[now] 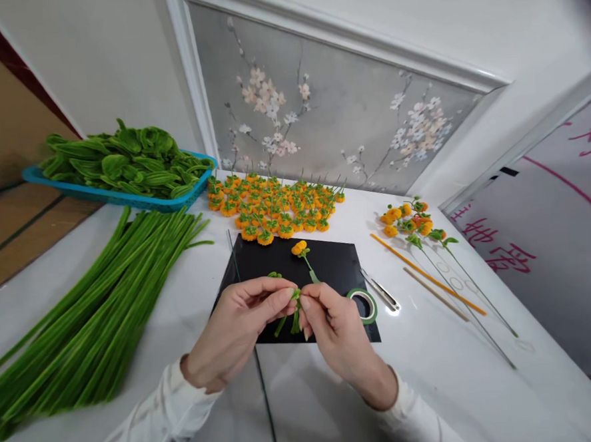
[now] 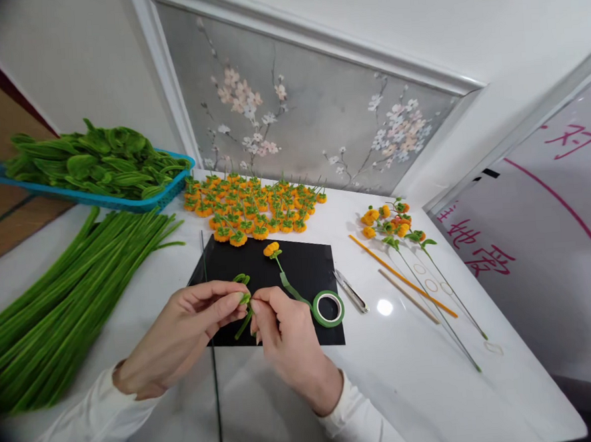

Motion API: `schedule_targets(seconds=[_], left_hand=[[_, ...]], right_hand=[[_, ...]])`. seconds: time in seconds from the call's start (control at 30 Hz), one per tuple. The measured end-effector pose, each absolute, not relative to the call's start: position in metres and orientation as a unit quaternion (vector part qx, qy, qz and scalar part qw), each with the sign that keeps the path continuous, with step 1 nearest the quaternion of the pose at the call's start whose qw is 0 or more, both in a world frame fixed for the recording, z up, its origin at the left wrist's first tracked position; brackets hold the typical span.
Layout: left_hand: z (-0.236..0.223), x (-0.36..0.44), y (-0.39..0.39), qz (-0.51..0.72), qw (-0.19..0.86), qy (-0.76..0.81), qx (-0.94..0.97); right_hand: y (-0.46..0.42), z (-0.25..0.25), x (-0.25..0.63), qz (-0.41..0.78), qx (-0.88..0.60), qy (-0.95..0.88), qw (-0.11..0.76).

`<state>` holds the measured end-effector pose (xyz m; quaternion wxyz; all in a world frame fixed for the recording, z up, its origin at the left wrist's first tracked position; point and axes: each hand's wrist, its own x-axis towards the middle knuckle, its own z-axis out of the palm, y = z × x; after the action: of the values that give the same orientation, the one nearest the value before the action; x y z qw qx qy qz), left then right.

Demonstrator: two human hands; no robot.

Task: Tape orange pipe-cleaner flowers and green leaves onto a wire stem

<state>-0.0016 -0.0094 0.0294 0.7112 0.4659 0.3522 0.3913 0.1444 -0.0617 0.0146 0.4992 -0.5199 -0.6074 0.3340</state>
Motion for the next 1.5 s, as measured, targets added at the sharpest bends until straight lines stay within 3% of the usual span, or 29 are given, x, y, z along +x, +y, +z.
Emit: schedule_targets(seconds=[0.2,0.43,0.7,1.07,1.5], left_hand=[[0.028,-0.003,-0.013,0.397,0.644,0.308,0.577],[0.039,-0.001,-0.018,0.376,0.615,0.36,0.593],[0.039,0.0,-0.017,0.332,0.609,0.365,0.621],[0.038,0.001,-0.019,0.336,0.593,0.373,0.63],[0.038,0.0,-0.02,0.333,0.588,0.369,0.638]], right_hand=[[-0.064,0.012,0.14,0.443,-0.451,-0.544,0.552],[-0.062,0.027,0.165,0.277,-0.535,-0.558,0.57],[-0.059,0.032,0.169,0.402,-0.442,-0.597,0.535],[-0.057,0.026,0.17,0.458,-0.426,-0.556,0.547],[-0.056,0.027,0.17,0.444,-0.443,-0.558,0.544]])
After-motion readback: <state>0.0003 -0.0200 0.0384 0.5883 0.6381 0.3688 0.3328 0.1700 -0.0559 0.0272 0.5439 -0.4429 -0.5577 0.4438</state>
